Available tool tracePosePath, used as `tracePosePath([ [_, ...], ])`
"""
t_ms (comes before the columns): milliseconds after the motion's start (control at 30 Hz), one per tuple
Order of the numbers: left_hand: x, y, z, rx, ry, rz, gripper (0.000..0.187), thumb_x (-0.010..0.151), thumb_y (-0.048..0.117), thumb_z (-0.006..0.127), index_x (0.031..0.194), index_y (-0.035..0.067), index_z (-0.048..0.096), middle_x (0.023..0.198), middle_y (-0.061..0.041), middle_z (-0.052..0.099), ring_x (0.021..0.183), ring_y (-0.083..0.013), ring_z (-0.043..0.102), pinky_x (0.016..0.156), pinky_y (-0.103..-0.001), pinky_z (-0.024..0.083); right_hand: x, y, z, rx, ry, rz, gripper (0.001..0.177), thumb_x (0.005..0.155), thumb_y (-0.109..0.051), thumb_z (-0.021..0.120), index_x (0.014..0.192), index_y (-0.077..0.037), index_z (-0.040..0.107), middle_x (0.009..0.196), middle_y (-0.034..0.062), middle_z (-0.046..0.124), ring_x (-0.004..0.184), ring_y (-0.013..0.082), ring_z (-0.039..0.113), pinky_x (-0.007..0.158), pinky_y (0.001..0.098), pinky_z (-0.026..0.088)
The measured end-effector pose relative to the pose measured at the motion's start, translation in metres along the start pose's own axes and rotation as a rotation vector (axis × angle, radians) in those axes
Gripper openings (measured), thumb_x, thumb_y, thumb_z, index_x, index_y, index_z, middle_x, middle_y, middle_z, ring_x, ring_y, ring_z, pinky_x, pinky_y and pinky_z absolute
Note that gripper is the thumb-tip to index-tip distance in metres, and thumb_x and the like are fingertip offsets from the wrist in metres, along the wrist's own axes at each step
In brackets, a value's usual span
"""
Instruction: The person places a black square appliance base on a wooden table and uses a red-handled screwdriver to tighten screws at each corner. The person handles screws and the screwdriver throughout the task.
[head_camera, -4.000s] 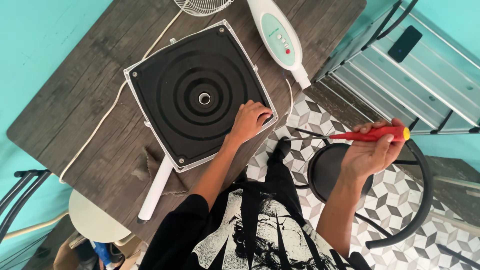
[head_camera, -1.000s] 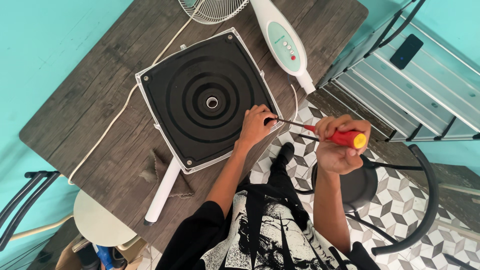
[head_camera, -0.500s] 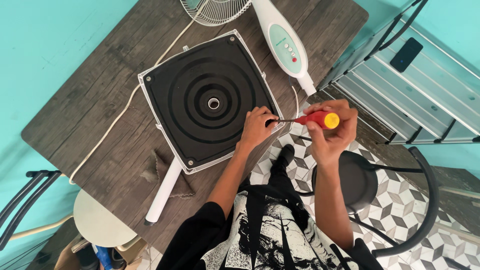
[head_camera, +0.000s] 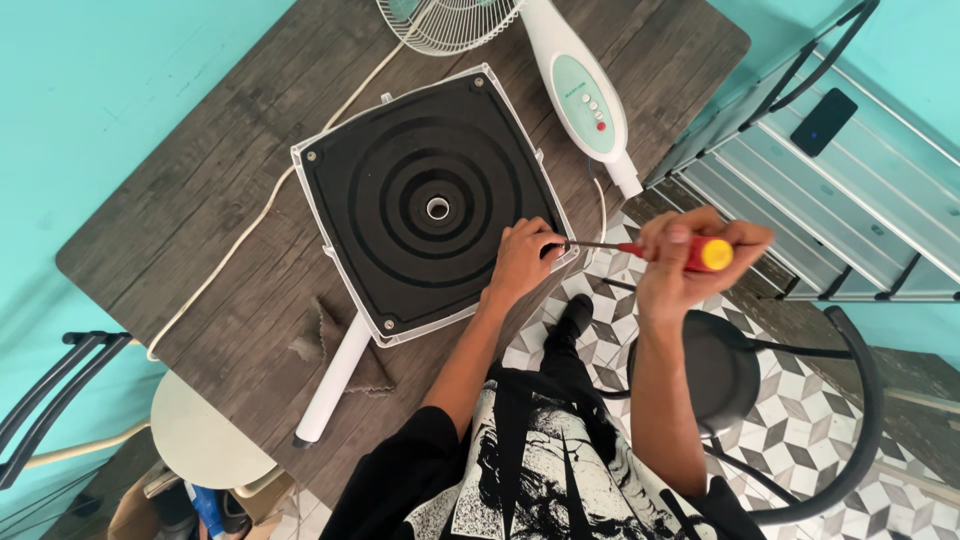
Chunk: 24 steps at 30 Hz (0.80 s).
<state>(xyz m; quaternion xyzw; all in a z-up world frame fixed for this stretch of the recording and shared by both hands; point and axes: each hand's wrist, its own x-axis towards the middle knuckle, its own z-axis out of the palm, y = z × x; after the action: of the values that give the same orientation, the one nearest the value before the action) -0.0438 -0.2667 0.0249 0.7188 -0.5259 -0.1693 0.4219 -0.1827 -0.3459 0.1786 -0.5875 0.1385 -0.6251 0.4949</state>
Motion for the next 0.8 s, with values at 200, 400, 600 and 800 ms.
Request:
tracePosePath([
  [200,0.002,-0.001,0.002,0.008,0.013,0.007,0.013,0.082,0.016,0.082,0.094,0.014,0.081,0.091,0.003,0.067,0.09,-0.0189,0.06,0.084,-0.039,0.041,0.007,-0.005,-0.015,0.021,0.056,-0.029,0.043,0.112,-0.022,0.067,0.112,-0.017,0.025,0.076,0.0074,0.049,0.045,0.0143,0.043,0.048,0.0309,0.042],
  [400,0.001,-0.002,0.004,-0.004,0.027,0.013,0.012,0.082,0.017,0.081,0.094,0.015,0.081,0.09,0.004,0.066,0.091,-0.0176,0.06,0.084,-0.038,0.042,0.0,-0.004,-0.013,-0.021,0.089,0.013,0.044,0.113,-0.024,0.069,0.115,-0.015,0.027,0.074,0.0069,0.048,0.048,0.0131,0.041,0.046,0.0276,0.039],
  [600,0.002,-0.002,0.004,0.009,0.015,-0.004,0.012,0.082,0.017,0.082,0.094,0.014,0.081,0.09,0.004,0.066,0.09,-0.0178,0.06,0.083,-0.038,0.04,-0.001,-0.001,-0.013,-0.032,0.094,-0.005,0.044,0.113,-0.025,0.07,0.113,-0.016,0.027,0.073,0.0075,0.049,0.048,0.0122,0.042,0.046,0.0279,0.04],
  [800,0.002,-0.001,0.003,0.002,0.013,0.0,0.013,0.083,0.016,0.081,0.095,0.014,0.082,0.09,0.004,0.066,0.089,-0.0168,0.059,0.083,-0.037,0.04,0.0,0.001,-0.018,-0.009,0.086,0.003,0.042,0.113,-0.021,0.068,0.113,-0.016,0.027,0.072,0.0079,0.049,0.047,0.0128,0.042,0.046,0.028,0.04],
])
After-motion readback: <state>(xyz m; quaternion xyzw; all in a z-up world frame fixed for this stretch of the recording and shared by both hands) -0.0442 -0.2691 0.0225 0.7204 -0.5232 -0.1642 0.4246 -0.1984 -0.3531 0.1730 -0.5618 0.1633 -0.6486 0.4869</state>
